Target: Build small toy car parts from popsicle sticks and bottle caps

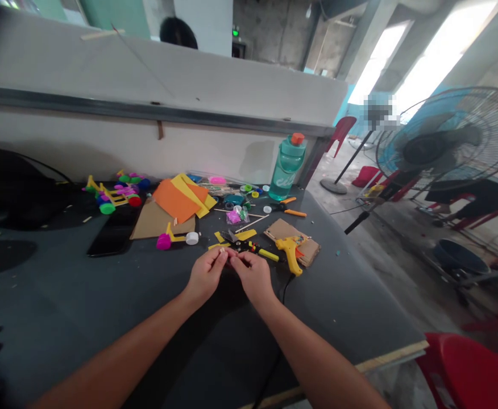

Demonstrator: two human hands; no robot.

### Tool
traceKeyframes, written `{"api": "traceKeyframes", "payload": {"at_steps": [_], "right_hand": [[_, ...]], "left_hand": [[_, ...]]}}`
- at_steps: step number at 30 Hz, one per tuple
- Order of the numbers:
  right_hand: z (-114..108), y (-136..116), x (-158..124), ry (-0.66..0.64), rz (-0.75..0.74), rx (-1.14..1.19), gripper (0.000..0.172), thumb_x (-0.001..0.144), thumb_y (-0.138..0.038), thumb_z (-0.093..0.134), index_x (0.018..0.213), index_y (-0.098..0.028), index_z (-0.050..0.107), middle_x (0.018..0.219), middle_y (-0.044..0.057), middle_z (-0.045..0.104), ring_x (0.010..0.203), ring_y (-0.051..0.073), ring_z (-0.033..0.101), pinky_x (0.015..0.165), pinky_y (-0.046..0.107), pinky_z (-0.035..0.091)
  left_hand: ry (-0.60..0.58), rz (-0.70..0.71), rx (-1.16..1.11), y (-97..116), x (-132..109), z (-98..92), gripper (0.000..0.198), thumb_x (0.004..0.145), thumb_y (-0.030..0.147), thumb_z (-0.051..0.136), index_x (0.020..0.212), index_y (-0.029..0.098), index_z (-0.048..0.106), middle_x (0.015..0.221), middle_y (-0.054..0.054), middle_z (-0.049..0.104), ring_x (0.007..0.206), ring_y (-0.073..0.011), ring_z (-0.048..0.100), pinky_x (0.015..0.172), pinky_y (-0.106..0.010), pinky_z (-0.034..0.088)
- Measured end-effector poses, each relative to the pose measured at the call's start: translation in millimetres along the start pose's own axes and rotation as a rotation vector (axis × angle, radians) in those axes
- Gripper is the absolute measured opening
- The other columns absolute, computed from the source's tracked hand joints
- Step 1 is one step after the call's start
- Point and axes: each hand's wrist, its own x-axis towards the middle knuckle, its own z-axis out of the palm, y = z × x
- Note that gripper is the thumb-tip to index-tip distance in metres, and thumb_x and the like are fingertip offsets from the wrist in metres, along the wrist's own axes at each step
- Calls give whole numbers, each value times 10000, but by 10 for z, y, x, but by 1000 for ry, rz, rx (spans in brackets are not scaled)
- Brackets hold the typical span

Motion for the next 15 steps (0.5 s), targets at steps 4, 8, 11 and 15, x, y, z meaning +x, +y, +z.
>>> {"api": "traceKeyframes", "payload": {"at_steps": [4, 8, 11, 15], "right_hand": [[-89, -43, 8, 109, -244, -221, 132, 785, -290, 577, 829, -202, 664, 776, 30, 651, 695, 161, 580, 628, 264, 446], [-121, -20, 29, 10, -369, -270, 131, 784, -247, 597, 858, -245, 704, 840, 38, 678, 801, 180, 605, 710, 296, 476], [-127, 26, 53, 8, -384, -264, 114, 766, -228, 624, 812, -262, 722, 794, 27, 691, 803, 182, 610, 760, 321, 478], [-121, 60, 62, 17, -350, -237, 69, 728, -227, 658, 746, -255, 718, 744, 19, 687, 748, 179, 612, 725, 316, 478]], "left_hand": [[-110, 57, 180, -56, 11, -36, 296, 907, 332, 357, 786, 174, 575, 730, -33, 597, 645, -143, 538, 621, -245, 406], [-187, 69, 313, -70, 5, -43, 298, 898, 293, 364, 677, 183, 532, 629, -21, 570, 591, -142, 503, 579, -249, 349], [-227, 40, 323, -76, 4, -62, 329, 898, 317, 364, 636, 189, 517, 594, -13, 570, 560, -140, 502, 555, -246, 328], [-258, 18, 370, -78, 5, -95, 330, 887, 315, 386, 607, 192, 509, 574, -6, 571, 550, -140, 507, 541, -241, 315]]}}
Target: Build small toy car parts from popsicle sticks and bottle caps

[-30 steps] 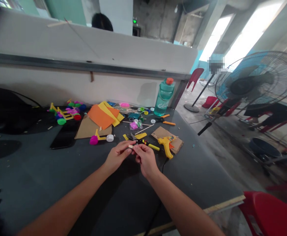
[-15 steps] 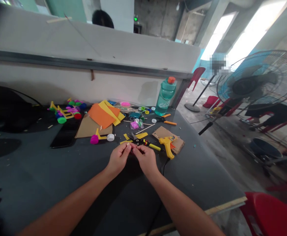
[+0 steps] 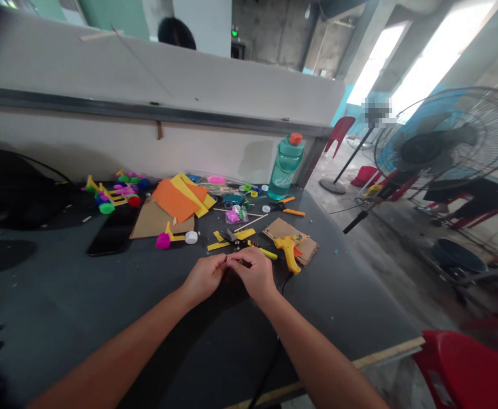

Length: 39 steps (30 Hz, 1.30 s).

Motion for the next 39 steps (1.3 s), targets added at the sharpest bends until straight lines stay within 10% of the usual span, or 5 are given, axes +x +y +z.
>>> {"api": "traceKeyframes", "payload": {"at_steps": [4, 10, 19, 31, 39], "right_hand": [[11, -25, -7, 14, 139, 101, 30, 695, -235, 674, 696, -226, 703, 711, 12, 677, 688, 168, 604, 665, 289, 461], [3, -78, 31, 83, 525, 551, 161, 647, -313, 710, 717, -169, 693, 591, -2, 628, 498, 101, 497, 453, 217, 329], [16, -58, 28, 75, 588, 755, 179, 634, -300, 737, 716, -148, 689, 591, -5, 603, 483, 76, 472, 438, 199, 306], [75, -104, 3, 60, 491, 639, 175, 698, -319, 682, 690, -147, 654, 534, -28, 559, 474, 71, 460, 457, 198, 318], [44, -96, -51, 172, 160, 31, 100, 720, -290, 650, 721, -193, 669, 709, 9, 636, 626, 134, 554, 591, 253, 427]], "left_hand": [[-5, -26, -67, 38, 5, 4, 332, 874, 342, 414, 601, 182, 511, 562, -3, 546, 544, -129, 486, 536, -238, 325], [-164, -232, -836, 122, 7, 38, 334, 779, 460, 549, 853, 137, 594, 680, -10, 544, 576, -125, 521, 496, -251, 439], [-185, -273, -1043, 109, 3, 39, 315, 728, 395, 660, 855, 109, 624, 686, -19, 564, 586, -104, 527, 499, -242, 479], [-104, -278, -922, 105, 30, 62, 325, 728, 436, 635, 722, 114, 591, 568, 20, 540, 464, -82, 494, 462, -229, 455], [-91, -197, -797, 104, 46, 73, 396, 753, 499, 582, 625, 129, 526, 556, 27, 512, 449, -76, 503, 458, -201, 398]]}}
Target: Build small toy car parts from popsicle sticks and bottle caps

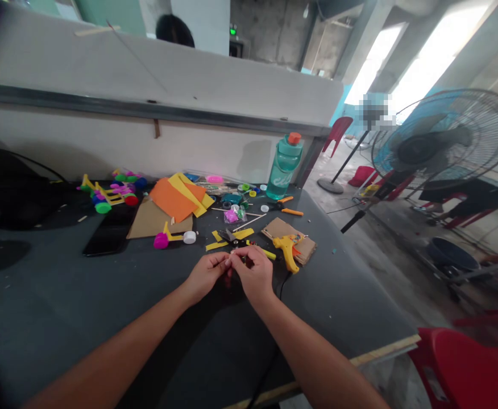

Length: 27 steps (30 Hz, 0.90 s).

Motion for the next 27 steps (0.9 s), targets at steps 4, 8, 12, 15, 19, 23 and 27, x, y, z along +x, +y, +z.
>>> {"api": "traceKeyframes", "payload": {"at_steps": [4, 8, 12, 15, 19, 23, 27], "right_hand": [[21, 1, -3, -96, 108, 207, 102, 711, -277, 657, 766, -191, 658, 667, -5, 636, 564, 131, 570, 562, 256, 449], [30, -1, 21, -185, 190, 380, 119, 701, -274, 671, 773, -180, 663, 600, -23, 610, 524, 125, 564, 549, 257, 454], [17, 8, 47, -175, 284, 501, 130, 709, -290, 678, 724, -161, 669, 542, -32, 565, 494, 97, 521, 498, 220, 421], [14, 34, 63, -157, 402, 613, 159, 692, -293, 701, 727, -141, 670, 549, -25, 560, 466, 79, 497, 443, 194, 393], [7, 25, 71, -185, 510, 729, 186, 666, -289, 716, 738, -129, 656, 548, -17, 558, 424, 99, 507, 392, 221, 430], [-2, -50, 55, -242, 557, 838, 185, 651, -287, 716, 717, -134, 635, 508, -38, 522, 378, 115, 492, 333, 261, 460], [-3, -88, 37, -276, 564, 890, 163, 664, -274, 706, 674, -142, 611, 492, -52, 486, 378, 113, 482, 336, 280, 480]], "left_hand": [[-9, 19, -19, -23, 8, -23, 390, 735, 506, 598, 644, 132, 532, 551, 28, 507, 458, -82, 494, 472, -216, 433], [-11, -12, -52, -41, 8, -43, 374, 725, 493, 616, 678, 129, 547, 556, 28, 503, 455, -83, 483, 460, -226, 448], [-57, -67, -151, -11, -19, -36, 324, 750, 441, 617, 739, 119, 579, 587, 21, 505, 482, -82, 484, 479, -232, 464], [-116, -108, -271, 16, -44, -24, 297, 754, 405, 629, 805, 113, 603, 629, 10, 513, 525, -84, 483, 504, -239, 476], [-119, -96, -279, 11, -53, -14, 270, 742, 366, 657, 824, 113, 609, 656, -2, 544, 547, -84, 502, 533, -238, 476], [-121, -69, -226, -7, -36, -11, 256, 745, 359, 656, 743, 108, 605, 648, -11, 571, 541, -90, 528, 537, -237, 467], [-84, -56, -174, -18, -21, -1, 289, 739, 386, 652, 681, 107, 603, 614, -5, 581, 508, -87, 530, 520, -230, 456]]}}
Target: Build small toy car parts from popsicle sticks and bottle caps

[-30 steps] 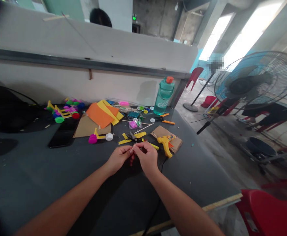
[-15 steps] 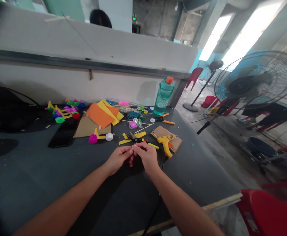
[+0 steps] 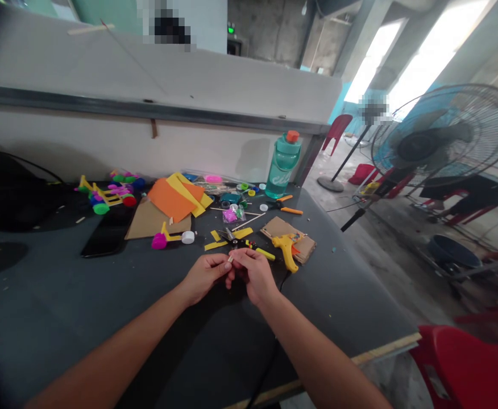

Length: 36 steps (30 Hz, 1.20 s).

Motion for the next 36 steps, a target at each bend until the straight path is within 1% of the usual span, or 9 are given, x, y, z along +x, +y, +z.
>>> {"api": "traceKeyframes", "payload": {"at_steps": [7, 13, 17, 22, 24, 26, 28, 31, 36], "right_hand": [[4, 10, -12, -26, -10, -21, 155, 687, -276, 693, 681, -154, 597, 517, -54, 484, 413, 102, 489, 372, 260, 487], [-11, 38, -5, 58, -91, -132, 194, 668, -317, 697, 689, -154, 593, 513, -52, 492, 410, 98, 477, 374, 234, 443], [-27, 65, -12, 131, -306, -434, 174, 697, -331, 680, 696, -170, 616, 577, -19, 571, 499, 112, 520, 483, 240, 453], [-37, -1, -1, 100, -472, -730, 176, 782, -352, 592, 734, -188, 637, 623, 1, 606, 607, 148, 565, 613, 282, 463], [-87, -68, 22, 84, -561, -963, 195, 812, -362, 552, 825, -198, 656, 740, 31, 645, 731, 177, 584, 722, 320, 457], [-171, -127, 47, 127, -640, -1288, 285, 783, -401, 582, 981, -204, 640, 924, 71, 647, 906, 225, 557, 839, 374, 415], [-268, -152, 66, 186, -616, -1590, 494, 705, -461, 646, 1112, -189, 585, 1057, 115, 605, 1022, 287, 500, 888, 431, 371], [-384, -123, 91, 178, -441, -1868, 705, 626, -511, 683, 1216, -166, 508, 1150, 159, 549, 1077, 350, 457, 872, 476, 348], [-400, -58, 118, 199, -271, -1965, 719, 652, -489, 644, 1252, -142, 453, 1115, 187, 548, 1049, 355, 473, 837, 457, 340]], "left_hand": [[90, 52, 61, -3, -8, 53, 325, 730, 422, 644, 653, 110, 596, 559, 7, 561, 460, -84, 506, 478, -224, 442], [39, -6, -3, 25, -12, 18, 317, 728, 418, 651, 700, 108, 598, 602, -3, 566, 495, -86, 521, 497, -223, 451], [22, -30, -42, 43, -16, 20, 341, 736, 446, 632, 724, 108, 585, 604, -3, 551, 500, -93, 514, 498, -232, 450], [94, 84, 85, 22, 18, 17, 352, 766, 471, 579, 678, 131, 549, 539, 33, 487, 479, -83, 475, 496, -214, 410], [139, 134, 174, 25, 40, -51, 345, 783, 461, 557, 660, 140, 537, 526, 38, 475, 479, -84, 475, 504, -212, 400], [198, 167, 240, 50, 57, -157, 335, 793, 450, 545, 653, 146, 531, 526, 41, 469, 482, -84, 479, 507, -208, 391], [249, 191, 251, 97, 60, -271, 330, 798, 441, 541, 645, 149, 526, 529, 42, 455, 486, -81, 472, 508, -205, 387], [263, 200, 196, 178, 39, -392, 331, 788, 441, 555, 633, 152, 515, 531, 43, 433, 479, -76, 445, 506, -209, 397], [217, 188, 189, 247, 9, -441, 341, 764, 457, 586, 635, 148, 522, 569, 29, 456, 508, -81, 465, 520, -213, 405]]}}
